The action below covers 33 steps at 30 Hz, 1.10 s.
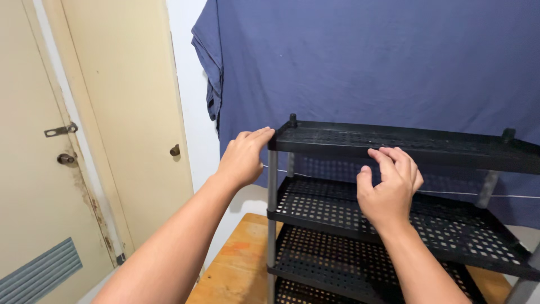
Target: The person removes four gray plastic end caps from the top corners of a black plastic shelving unit, placing them on a wooden table. Then the person lifts off the top shelf and sets it aside on the table.
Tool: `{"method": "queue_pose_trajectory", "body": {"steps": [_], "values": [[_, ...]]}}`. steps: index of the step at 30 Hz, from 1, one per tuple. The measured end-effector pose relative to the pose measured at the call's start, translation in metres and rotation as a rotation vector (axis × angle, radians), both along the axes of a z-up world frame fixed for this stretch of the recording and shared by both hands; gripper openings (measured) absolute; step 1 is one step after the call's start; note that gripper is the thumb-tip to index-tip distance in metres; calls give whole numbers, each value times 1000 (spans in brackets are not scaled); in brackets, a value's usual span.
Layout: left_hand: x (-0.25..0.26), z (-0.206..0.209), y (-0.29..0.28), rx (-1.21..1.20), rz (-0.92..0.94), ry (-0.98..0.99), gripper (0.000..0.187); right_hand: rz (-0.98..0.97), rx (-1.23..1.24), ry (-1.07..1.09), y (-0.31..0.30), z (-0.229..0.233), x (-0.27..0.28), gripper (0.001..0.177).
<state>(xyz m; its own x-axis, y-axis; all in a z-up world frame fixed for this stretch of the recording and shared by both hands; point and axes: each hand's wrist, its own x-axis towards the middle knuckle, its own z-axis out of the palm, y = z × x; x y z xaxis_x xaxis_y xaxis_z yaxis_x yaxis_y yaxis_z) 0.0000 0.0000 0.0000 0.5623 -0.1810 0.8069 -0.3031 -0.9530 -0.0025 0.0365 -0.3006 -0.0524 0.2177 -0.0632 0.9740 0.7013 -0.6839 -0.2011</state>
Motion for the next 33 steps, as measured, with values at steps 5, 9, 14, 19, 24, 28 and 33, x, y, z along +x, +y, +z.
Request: {"method": "queue_pose_trajectory", "body": {"steps": [5, 9, 14, 19, 24, 28, 33], "values": [[3, 17, 11, -16, -90, 89, 71, -23, 16, 15, 15, -6, 0, 34], [0, 28, 14, -133, -114, 206, 69, -38, 17, 3, 21, -12, 0, 33], [-3, 38, 12, -148, -164, 177, 67, -59, 20, -27, 25, -13, 1, 32], [-4, 40, 10, -220, -161, 214, 64, -12, 35, -60, 35, -12, 1, 32], [1, 39, 10, -279, -174, 232, 62, 24, 3, -80, 46, -10, 4, 31], [-3, 40, 11, -266, -194, 210, 62, 26, -9, -81, 53, -8, 6, 31], [-6, 48, 11, -288, -136, 342, 63, 1, 6, -61, 57, -9, 4, 30]]}}
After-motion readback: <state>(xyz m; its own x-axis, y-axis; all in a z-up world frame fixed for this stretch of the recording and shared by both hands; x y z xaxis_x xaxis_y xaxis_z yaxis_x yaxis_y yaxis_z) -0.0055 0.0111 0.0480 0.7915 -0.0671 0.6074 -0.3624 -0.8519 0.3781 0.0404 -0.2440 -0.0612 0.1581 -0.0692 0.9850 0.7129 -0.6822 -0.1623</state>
